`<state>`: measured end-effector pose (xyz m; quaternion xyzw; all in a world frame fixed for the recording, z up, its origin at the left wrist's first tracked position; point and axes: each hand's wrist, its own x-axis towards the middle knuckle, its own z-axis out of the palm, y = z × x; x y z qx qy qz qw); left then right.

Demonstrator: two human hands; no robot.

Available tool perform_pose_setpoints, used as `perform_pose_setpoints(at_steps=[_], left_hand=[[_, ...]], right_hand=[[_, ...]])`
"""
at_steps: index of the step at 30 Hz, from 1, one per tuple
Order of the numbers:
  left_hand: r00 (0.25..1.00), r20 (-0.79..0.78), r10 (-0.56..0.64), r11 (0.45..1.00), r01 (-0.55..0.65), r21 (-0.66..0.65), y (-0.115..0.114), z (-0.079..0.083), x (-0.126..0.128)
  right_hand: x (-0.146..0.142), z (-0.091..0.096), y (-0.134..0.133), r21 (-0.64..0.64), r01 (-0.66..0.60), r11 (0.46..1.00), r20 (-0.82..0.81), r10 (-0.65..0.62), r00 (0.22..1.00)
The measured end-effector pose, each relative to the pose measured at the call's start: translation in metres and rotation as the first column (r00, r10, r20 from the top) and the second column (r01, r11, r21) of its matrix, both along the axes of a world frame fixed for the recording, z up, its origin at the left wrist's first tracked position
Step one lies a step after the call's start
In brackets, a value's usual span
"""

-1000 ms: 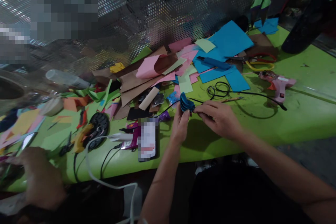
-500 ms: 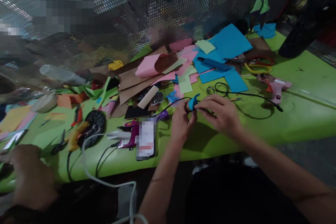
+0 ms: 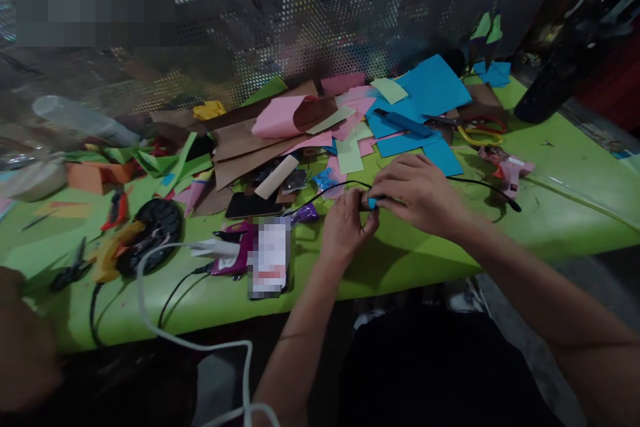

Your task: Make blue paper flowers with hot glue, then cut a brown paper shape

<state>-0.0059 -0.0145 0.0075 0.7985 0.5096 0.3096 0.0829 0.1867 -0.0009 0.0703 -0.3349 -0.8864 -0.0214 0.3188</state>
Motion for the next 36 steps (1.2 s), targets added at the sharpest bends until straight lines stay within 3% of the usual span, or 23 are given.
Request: perform_pose_setpoints(at_steps=[9,17,24,36], left_hand=[[0.994,0.098,-0.053,0.989,0.065,-0.132,-0.003,0.008,-0.001],[0.931,0.363,0.036,0.928,0.104,-0.359,-0.006,0.009,-0.001],[0.884,0.462,0.066,0.917,0.129,-0.377,-0.004,0.003,-0.003],[0.885,0.455,0.096,0.920,0.096,-0.381,-0.005,-0.002,-0.002]], right_hand=[[0.000,-0.002,0.005,-0.100,-0.010,0.995,-0.068,0.003,0.998],[-0.012,-0.015,-0.014,-0.079,0.053,0.995,-0.448,-0.083,0.890],[-0.025,-0.041,-0.024,-0.214,0.060,0.975,-0.523,-0.166,0.836],[-0.030,-0.043,-0.029,-0.275,0.087,0.957,-0.565,-0.234,0.791]])
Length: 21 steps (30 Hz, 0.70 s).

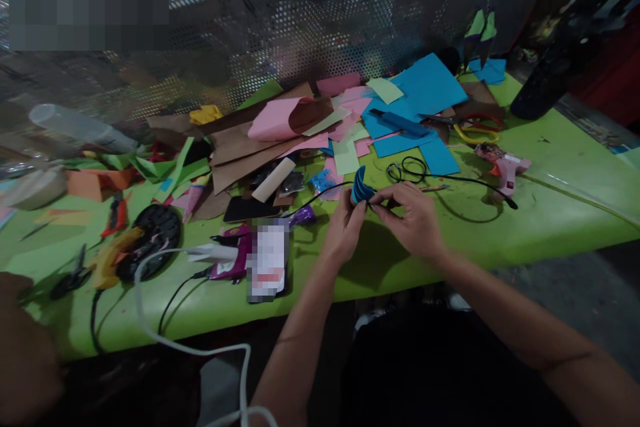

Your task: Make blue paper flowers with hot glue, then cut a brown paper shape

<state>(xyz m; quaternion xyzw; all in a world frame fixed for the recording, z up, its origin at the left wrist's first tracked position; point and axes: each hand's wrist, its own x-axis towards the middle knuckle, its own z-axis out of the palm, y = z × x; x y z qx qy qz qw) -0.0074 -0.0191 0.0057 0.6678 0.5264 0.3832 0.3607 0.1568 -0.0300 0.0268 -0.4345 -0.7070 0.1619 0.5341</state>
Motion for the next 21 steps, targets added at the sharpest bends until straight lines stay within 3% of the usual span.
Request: perform_pose_setpoints(at_steps=[7,21], left_hand=[[1.000,-0.009,-0.018,1.000,0.018,0.019,-0.0005,-0.0006,-0.0008],[0.993,-0.115,-0.029,0.991,0.044,0.128,-0.0007,0.0046,0.0020]], right_hand=[[-0.0002,0.0018,0.0002,0.020,-0.040,0.999,0.009,0.040,0.999],[0.0006,-0.0044,0.0050,-0.038,0.001,0.999,0.114,0.003,0.994]])
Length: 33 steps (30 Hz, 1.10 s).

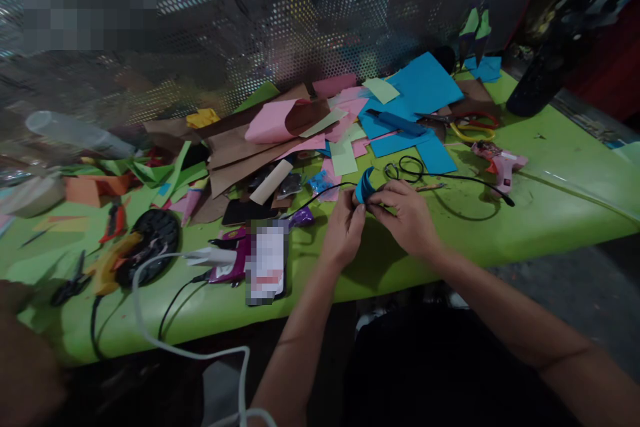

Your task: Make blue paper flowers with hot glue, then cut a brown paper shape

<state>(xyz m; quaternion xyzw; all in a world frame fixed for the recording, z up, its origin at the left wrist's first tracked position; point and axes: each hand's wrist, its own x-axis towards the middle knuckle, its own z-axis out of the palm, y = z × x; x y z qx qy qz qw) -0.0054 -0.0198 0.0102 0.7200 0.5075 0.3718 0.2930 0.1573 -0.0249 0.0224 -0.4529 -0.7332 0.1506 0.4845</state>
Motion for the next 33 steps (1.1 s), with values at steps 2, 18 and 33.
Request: perform_pose_setpoints(at_steps=[2,18,33], left_hand=[[1.000,-0.001,-0.013,1.000,0.013,0.014,-0.0002,0.0003,0.0006],[0.996,0.085,-0.006,0.999,0.010,-0.045,-0.0006,-0.0027,0.0016],[0.999,0.042,-0.001,1.000,0.000,0.029,-0.0018,0.0008,0.0024]], right_hand=[[0.0001,0.0001,0.0001,0.004,0.012,1.000,0.003,-0.012,1.000],[-0.0020,-0.0008,-0.0019,0.052,0.034,0.998,0.001,-0.034,0.999],[-0.0044,-0.0018,-0.0028,0.094,0.026,0.995,0.065,-0.032,0.997]])
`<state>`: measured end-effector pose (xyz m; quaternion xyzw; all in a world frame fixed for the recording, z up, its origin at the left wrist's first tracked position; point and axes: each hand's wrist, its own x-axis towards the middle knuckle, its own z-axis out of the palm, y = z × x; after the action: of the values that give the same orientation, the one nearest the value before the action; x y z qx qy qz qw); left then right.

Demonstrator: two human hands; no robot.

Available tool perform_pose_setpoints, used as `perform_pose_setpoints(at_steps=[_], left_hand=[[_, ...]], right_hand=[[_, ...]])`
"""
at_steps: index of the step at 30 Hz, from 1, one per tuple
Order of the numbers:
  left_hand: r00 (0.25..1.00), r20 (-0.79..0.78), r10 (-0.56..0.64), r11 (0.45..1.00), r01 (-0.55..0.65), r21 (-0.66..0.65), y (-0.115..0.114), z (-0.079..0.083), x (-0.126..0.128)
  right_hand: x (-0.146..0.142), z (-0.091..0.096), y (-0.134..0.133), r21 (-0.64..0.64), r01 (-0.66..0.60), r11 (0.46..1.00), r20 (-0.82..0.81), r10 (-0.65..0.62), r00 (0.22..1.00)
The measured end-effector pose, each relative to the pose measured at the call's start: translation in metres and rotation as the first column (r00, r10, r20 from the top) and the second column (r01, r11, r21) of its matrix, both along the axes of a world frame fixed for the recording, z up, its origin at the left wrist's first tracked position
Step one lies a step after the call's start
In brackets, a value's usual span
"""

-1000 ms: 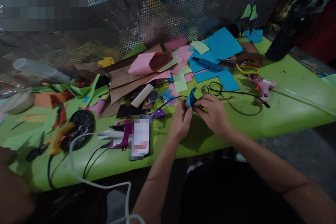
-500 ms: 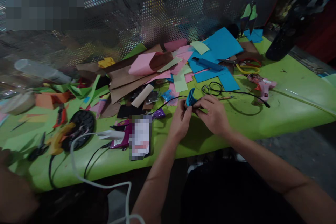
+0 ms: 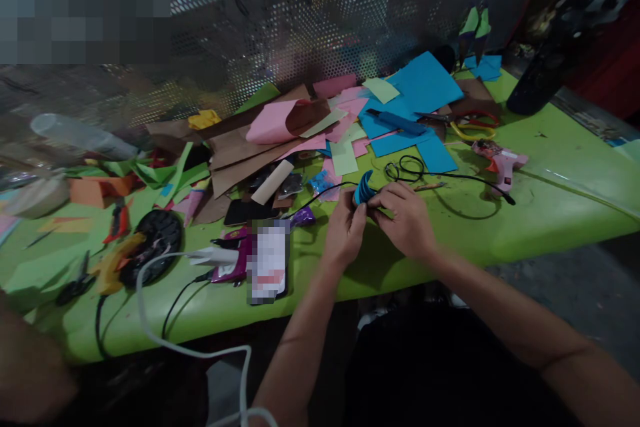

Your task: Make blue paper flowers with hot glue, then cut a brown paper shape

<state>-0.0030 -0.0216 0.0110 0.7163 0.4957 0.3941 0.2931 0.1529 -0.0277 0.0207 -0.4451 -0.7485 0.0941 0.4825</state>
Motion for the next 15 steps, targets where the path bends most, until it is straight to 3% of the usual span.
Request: perform_pose_setpoints(at_steps=[15], left_hand=[[0.998,0.058,-0.032,0.999,0.031,0.006,0.0019,-0.0036,0.0000]], right_hand=[[0.0005,-0.0019,-0.0004,-0.012,0.006,1.000,-0.057,-0.006,0.998]])
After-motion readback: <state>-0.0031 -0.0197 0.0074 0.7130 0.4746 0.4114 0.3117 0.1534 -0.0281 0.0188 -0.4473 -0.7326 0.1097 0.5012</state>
